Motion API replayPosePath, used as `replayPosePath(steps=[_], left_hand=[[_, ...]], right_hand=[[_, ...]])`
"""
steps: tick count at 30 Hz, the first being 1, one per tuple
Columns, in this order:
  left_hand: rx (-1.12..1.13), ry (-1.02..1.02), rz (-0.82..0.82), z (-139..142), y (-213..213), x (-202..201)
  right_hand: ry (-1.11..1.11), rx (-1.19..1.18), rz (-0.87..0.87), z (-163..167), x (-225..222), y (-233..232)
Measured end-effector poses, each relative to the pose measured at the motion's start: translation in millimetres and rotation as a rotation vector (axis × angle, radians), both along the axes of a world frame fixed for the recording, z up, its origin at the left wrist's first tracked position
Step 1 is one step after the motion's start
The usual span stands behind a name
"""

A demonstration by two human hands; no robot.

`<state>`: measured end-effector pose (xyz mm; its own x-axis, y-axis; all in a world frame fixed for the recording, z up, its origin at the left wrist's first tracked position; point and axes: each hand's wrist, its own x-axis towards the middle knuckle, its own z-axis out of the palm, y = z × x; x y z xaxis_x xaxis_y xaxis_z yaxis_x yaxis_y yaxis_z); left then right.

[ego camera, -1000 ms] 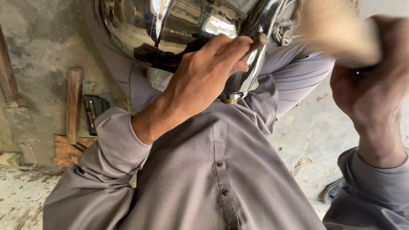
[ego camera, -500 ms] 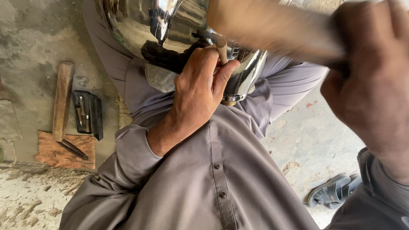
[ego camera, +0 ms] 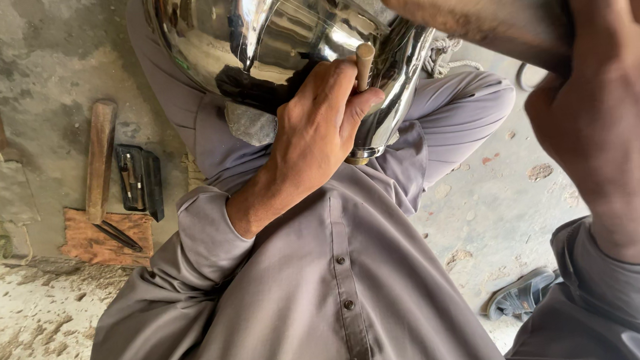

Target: The person sits cross-legged and uses a wooden mallet and metal chisel to hammer a decorative pattern into a polished metal vessel. They repeatedly strike the chisel along the vessel's body and spout, occasionally repositioning the tool and inspecting the surface.

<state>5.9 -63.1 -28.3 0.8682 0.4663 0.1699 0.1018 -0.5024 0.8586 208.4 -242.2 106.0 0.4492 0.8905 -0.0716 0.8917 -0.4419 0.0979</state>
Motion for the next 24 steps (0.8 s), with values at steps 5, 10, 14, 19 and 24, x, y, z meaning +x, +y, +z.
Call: replayPosePath(steps=[5,10,14,19,24], left_hand=[[0.044,0.012,-0.052,1.1,3.8,-1.6],[0.063,-0.047,-0.215,4.3,13.1,4.6],[0.1,0.014,-0.388,9.4,21.9,11.5],[0.157,0.003,-0.541,13.2,29.2,18.1],[0.145,0.061,-0.561,19.6,28.4,25.0]], right_hand=[[0.11,0.03,0.001,21.2,-8.2,11.6],[0.37,0.283,-0.167,14.5,-14.5,6.5],[0.498,0.474,-0.277,-7.7,-30.9,-14.3],[0.241,0.546,-0.332,-49.6,-53.4,-42.2],[0.294,0.525,-0.488,-85.5,-86.6,-68.1]])
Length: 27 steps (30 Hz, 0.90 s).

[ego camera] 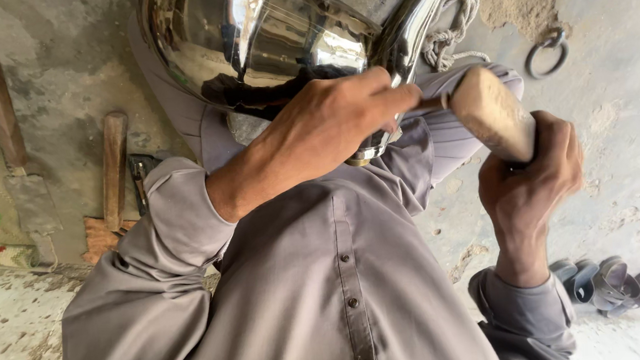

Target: The person sits cross-legged and uses a wooden mallet and metal chisel to hammer a decorative pattern into a polished metal vessel. They repeatedly strike the chisel along the vessel's body and spout, occasionally repositioning the tool and inspecting the surface.

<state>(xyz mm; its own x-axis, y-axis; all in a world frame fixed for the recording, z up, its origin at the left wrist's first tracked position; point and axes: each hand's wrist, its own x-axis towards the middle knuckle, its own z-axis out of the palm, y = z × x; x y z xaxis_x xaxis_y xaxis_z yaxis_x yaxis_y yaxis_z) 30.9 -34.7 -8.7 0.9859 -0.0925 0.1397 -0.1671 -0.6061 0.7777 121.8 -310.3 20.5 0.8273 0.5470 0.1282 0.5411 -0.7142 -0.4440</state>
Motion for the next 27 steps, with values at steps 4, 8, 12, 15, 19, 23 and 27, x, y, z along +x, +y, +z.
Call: replayPosePath(steps=[4,8,12,15,19,23,27], left_hand=[[-0.09,-0.203,0.372,2.8,26.1,7.2],[-0.143,-0.234,0.403,0.4,39.8,10.3],[-0.235,-0.195,0.389,-12.9,23.9,26.9],[-0.3,-0.045,0.394,-23.4,20.9,35.9],[-0.238,-0.091,0.404,-32.4,18.1,44.3],[-0.254,-0.095,0.393,-35.9,15.8,45.2],[-0.271,-0.049,0.391,-37.0,14.0,46.2]], right_hand=[[-0.002,-0.183,0.026,-1.3,-2.3,-15.3],[0.136,-0.147,-0.025,3.2,4.3,-12.2],[0.104,-0.108,0.037,6.5,17.4,-4.6],[0.084,-0.075,0.093,6.9,31.4,-1.8],[-0.022,-0.151,0.162,3.1,54.8,4.3],[-0.348,-0.487,0.286,-1.0,89.8,22.1],[-0.562,-0.644,0.366,8.2,116.2,48.0]])
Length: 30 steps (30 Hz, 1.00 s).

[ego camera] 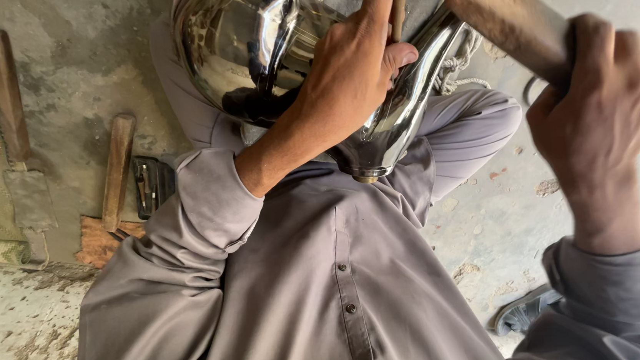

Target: The person sits cross-legged and uses a wooden mallet and metal chisel to hammer a decorative pattern into a polished metal vessel. They repeatedly strike the chisel along the vessel's body and spout, occasionally repositioning the tool and inspecting the surface.

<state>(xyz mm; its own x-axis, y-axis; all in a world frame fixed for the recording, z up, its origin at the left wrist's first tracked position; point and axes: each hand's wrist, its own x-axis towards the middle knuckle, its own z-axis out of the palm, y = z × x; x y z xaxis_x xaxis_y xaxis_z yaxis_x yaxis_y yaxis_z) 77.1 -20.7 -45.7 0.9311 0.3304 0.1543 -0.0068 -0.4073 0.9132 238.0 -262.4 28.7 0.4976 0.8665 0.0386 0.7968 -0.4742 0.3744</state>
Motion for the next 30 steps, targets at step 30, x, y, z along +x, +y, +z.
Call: replayPosePath(steps=[30], left_hand=[[0.13,-0.116,-0.307,2.6,4.7,-2.3]], right_hand=[[0.423,0.282,0.02,64.2,-23.1,4.0]])
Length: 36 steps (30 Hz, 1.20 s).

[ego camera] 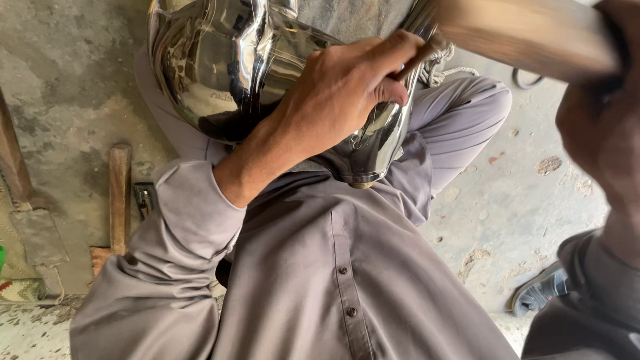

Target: The person sits cross-legged and uses a wooden mallet and metal chisel to hammer a decorative pattern into a polished metal vessel. They repeatedly strike the chisel along the vessel's body and spout, occasionally repositioning the tool and inspecting the surface.

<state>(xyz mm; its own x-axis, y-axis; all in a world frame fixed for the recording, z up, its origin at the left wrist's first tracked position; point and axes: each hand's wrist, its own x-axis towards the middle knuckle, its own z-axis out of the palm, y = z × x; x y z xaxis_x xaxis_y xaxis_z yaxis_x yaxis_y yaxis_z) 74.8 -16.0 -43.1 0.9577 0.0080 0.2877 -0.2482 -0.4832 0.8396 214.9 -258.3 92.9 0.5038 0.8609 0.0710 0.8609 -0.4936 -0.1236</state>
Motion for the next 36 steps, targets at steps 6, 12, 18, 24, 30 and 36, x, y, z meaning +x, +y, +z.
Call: replayPosePath(steps=[6,12,18,24,30,36], left_hand=[[0.168,-0.156,-0.159,6.6,8.2,-2.4],[0.341,-0.243,-0.151,14.7,7.7,-7.0],[0.293,-0.176,-0.123,12.0,5.7,-11.4],[-0.16,-0.088,0.255,9.4,-8.8,-16.9],[-0.136,0.079,0.276,2.4,-12.7,-8.6],[-0.143,0.109,0.255,-2.5,-14.3,-5.2]], right_hand=[[-0.217,0.124,-0.086,-22.3,-42.1,-19.7],[-0.283,0.246,-0.121,-34.5,-58.2,-32.1],[-0.465,0.14,-0.114,-35.6,-55.3,-42.9],[-0.081,-0.093,-0.222,-42.2,-47.2,-55.7],[-0.241,-0.241,-0.132,-68.5,-15.8,-44.8],[-0.231,-0.404,-0.07,-48.5,25.1,-11.8]])
